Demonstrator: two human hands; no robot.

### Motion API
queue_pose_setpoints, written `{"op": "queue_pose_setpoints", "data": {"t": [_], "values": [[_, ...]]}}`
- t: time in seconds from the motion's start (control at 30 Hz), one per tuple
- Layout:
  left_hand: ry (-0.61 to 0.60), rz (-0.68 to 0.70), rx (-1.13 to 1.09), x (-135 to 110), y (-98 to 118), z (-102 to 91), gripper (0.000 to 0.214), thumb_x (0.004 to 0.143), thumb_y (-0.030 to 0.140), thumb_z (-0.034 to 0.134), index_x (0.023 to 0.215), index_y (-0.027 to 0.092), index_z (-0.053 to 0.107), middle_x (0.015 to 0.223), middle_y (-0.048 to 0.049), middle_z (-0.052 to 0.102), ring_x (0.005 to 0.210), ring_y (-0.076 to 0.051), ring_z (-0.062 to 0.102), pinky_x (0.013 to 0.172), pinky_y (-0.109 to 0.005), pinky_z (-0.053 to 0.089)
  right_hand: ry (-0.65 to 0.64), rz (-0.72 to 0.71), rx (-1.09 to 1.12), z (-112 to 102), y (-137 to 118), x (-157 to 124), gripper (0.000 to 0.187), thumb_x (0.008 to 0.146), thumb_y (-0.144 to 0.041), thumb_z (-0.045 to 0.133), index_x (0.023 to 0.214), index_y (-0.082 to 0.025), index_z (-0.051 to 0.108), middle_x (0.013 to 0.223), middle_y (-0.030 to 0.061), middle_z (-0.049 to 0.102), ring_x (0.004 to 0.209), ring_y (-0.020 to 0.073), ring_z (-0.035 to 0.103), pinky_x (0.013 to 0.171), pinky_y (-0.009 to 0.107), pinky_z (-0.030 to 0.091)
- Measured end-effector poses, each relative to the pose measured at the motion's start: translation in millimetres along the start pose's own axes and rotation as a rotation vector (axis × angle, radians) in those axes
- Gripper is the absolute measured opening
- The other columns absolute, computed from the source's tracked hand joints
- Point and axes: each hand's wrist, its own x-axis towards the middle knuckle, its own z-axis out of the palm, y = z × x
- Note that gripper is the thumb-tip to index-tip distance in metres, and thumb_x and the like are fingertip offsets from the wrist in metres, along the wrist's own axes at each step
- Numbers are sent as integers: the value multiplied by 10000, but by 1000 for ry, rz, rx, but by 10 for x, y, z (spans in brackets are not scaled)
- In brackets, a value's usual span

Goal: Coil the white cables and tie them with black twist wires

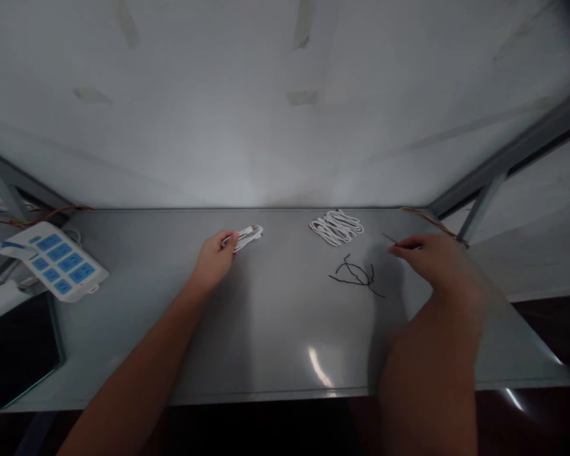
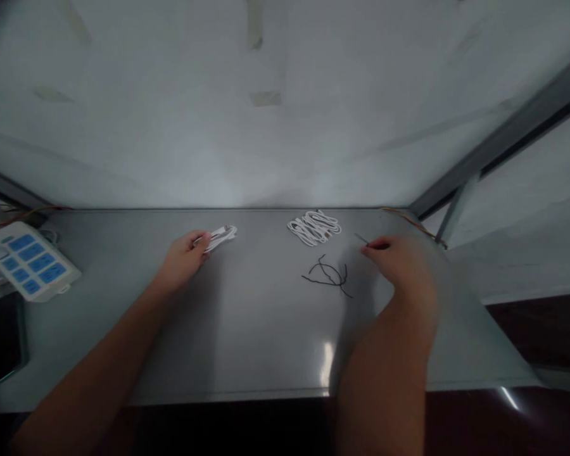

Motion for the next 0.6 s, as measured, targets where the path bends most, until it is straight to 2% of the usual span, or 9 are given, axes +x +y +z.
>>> {"op": "queue_pose_setpoints", "data": {"t": [0.07, 0.17, 0.27, 0.33, 0.43, 0.6], "values": [[-2, 3, -8, -4, -5, -4, 475, 901, 560, 539, 1051, 145, 712, 652, -14, 580, 600, -176, 539, 550, -258, 365, -52, -46, 23, 69, -43, 15, 152, 701, -227, 821, 600, -217, 708, 559, 22, 632, 584, 211, 591, 592, 335, 383], [2, -17, -62, -19, 14, 1, 443, 892, 552, 573, 1024, 151, 706, 634, 1, 552, 588, -165, 521, 540, -251, 348, -38, -108, 209, 135, -75, 27, 123, 713, -235, 818, 638, -212, 724, 562, 18, 641, 582, 196, 590, 587, 329, 371], [-54, -53, -232, -64, 75, 44, 385, 883, 533, 627, 965, 162, 685, 612, 27, 500, 540, -127, 454, 516, -238, 309, 1, -164, 610, 177, -102, 27, 99, 748, -281, 825, 741, -215, 751, 666, 44, 704, 619, 180, 617, 616, 337, 426], [-119, -64, -378, -120, 130, 102, 356, 875, 524, 663, 914, 170, 665, 613, 42, 465, 514, -98, 391, 499, -230, 270, -30, -242, 948, 245, -177, 16, 154, 710, -300, 864, 768, -220, 746, 707, 43, 723, 629, 170, 643, 643, 332, 489], [-213, -56, -550, -235, 203, 221, 360, 855, 535, 715, 866, 181, 650, 638, 50, 435, 514, -76, 330, 482, -229, 221, -139, -304, 1276, 452, -426, -54, 292, 590, -311, 948, 743, -205, 723, 687, 24, 728, 593, 165, 670, 632, 332, 566], [-364, -42, -730, -396, 229, 416, 402, 851, 580, 738, 910, 188, 674, 723, 35, 485, 528, -64, 309, 473, -232, 205, -285, -162, 1513, 998, -992, -390, 353, 551, -297, 973, 662, -206, 650, 717, 24, 759, 667, 193, 746, 669, 337, 633]]}}
